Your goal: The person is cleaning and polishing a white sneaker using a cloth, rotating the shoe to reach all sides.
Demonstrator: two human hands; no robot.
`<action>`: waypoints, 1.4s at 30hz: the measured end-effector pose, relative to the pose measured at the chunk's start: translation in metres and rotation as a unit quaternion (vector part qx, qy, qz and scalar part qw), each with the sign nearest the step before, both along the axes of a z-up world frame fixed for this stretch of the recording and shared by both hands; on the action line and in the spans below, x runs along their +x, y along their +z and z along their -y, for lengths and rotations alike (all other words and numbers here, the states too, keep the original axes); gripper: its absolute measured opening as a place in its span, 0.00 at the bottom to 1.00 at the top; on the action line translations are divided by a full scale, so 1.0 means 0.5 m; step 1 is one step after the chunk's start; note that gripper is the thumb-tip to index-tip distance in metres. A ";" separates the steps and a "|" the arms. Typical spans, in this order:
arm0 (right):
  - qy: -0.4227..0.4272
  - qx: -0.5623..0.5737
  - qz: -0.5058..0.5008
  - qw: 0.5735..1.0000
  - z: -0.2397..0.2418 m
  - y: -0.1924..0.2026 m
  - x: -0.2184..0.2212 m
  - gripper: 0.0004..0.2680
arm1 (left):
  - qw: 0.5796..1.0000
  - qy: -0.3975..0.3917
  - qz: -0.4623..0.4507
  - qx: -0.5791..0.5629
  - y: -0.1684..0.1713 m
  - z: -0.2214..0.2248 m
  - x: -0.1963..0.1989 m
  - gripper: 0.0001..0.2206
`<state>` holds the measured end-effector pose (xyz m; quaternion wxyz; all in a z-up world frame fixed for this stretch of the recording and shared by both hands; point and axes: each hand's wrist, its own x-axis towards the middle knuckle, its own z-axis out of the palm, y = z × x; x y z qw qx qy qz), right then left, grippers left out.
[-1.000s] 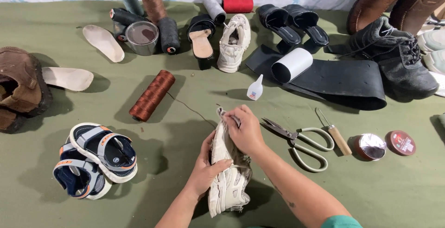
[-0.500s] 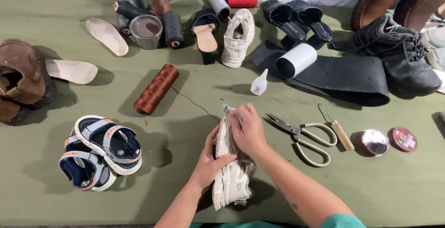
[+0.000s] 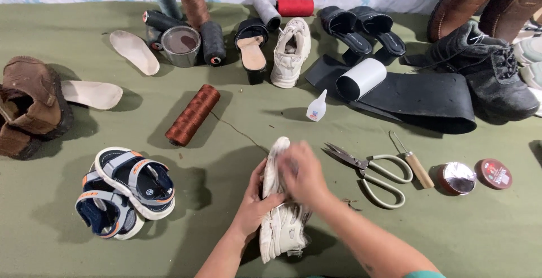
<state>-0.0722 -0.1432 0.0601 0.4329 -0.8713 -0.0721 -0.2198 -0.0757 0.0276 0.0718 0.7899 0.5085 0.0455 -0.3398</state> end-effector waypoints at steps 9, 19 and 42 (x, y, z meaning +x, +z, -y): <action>-0.039 0.054 -0.087 0.994 0.007 0.018 0.047 0.02 | 0.999 0.017 0.002 -0.050 -0.027 -0.010 0.001 0.41; 0.124 -0.026 0.017 0.992 -0.023 0.054 -0.106 0.03 | 0.988 0.009 0.047 -0.144 -0.098 -0.035 0.005 0.45; 0.112 0.343 -0.221 0.906 0.064 0.062 -0.094 0.05 | 0.978 0.020 -0.065 -0.199 -0.113 -0.042 0.008 0.39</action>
